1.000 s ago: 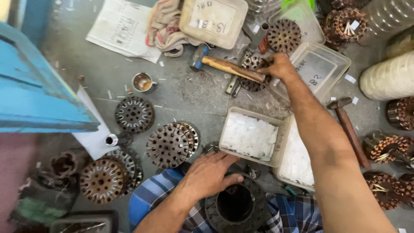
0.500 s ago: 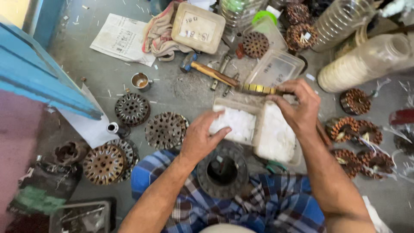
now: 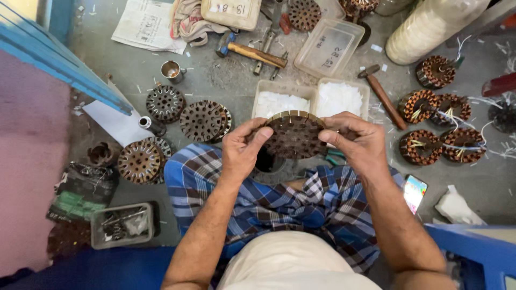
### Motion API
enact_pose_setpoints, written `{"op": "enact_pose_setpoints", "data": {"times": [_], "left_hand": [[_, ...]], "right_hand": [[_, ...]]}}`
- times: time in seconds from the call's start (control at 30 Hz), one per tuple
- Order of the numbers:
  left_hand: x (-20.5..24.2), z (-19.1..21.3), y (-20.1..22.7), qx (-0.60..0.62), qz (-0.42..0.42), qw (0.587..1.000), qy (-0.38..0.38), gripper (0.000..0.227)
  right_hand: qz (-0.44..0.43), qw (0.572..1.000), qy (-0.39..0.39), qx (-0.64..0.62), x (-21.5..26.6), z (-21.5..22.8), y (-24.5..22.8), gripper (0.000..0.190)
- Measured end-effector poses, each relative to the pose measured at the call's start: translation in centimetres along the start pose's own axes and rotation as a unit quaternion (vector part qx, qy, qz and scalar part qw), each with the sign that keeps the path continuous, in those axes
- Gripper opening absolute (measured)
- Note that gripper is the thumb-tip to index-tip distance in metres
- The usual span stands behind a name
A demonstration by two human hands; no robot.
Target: The person sits on the floor and uses a hammer to tap a metal stator core into place. They then insert white insulating paper into the slots of the stator core by hand, repeating the process for multiple slots.
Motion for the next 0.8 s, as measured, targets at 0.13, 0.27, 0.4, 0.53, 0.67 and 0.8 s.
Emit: {"op": "enact_pose_setpoints", "data": {"times": [0.13,0.27,0.4,0.53,0.67,0.8], "left_hand": [[1.3,-1.0,0.7,-0.041,0.011,0.999,-0.019,0.027],[1.8,-1.6,1.5,-0.03,0.029,0.998,-0.039,0.028],[2.7,-2.0,1.2,0.123,0.09,0.987,-0.051,0.031],[3.9,-2.3,1.2,0.112,0.114,0.986,-0.044,0.033],[4.6,-2.8,2.9,-0.007,0.069,0.997,-0.017,0.03],[5.6,-3.7,5.7,-0.172,0.038,0.984,-0.012,0.028]], "right_hand": [[-0.022,0.988,0.034,-0.151,1.8,0.1,2.8,0.023],[-0.011,0.971,0.054,-0.231,3.1,0.0,4.4,0.021],[-0.031,0.961,0.067,-0.266,3.8,-0.1,5.2,0.02],[-0.023,0.954,0.064,-0.292,4.3,-0.3,5.3,0.02],[-0.014,0.959,0.063,-0.276,4.6,-0.5,5.5,0.022],[-0.02,0.967,0.077,-0.24,4.8,-0.7,5.6,0.025]]}}
Point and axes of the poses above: each hand's wrist, its own x-axis away from the middle knuckle, its own z-axis out of the back of the hand, y = z × x, the point moved 6 cm from there along -x, towards the middle knuckle, and after that the axes turned 13 degrees about -y, right-handed, at the moved point
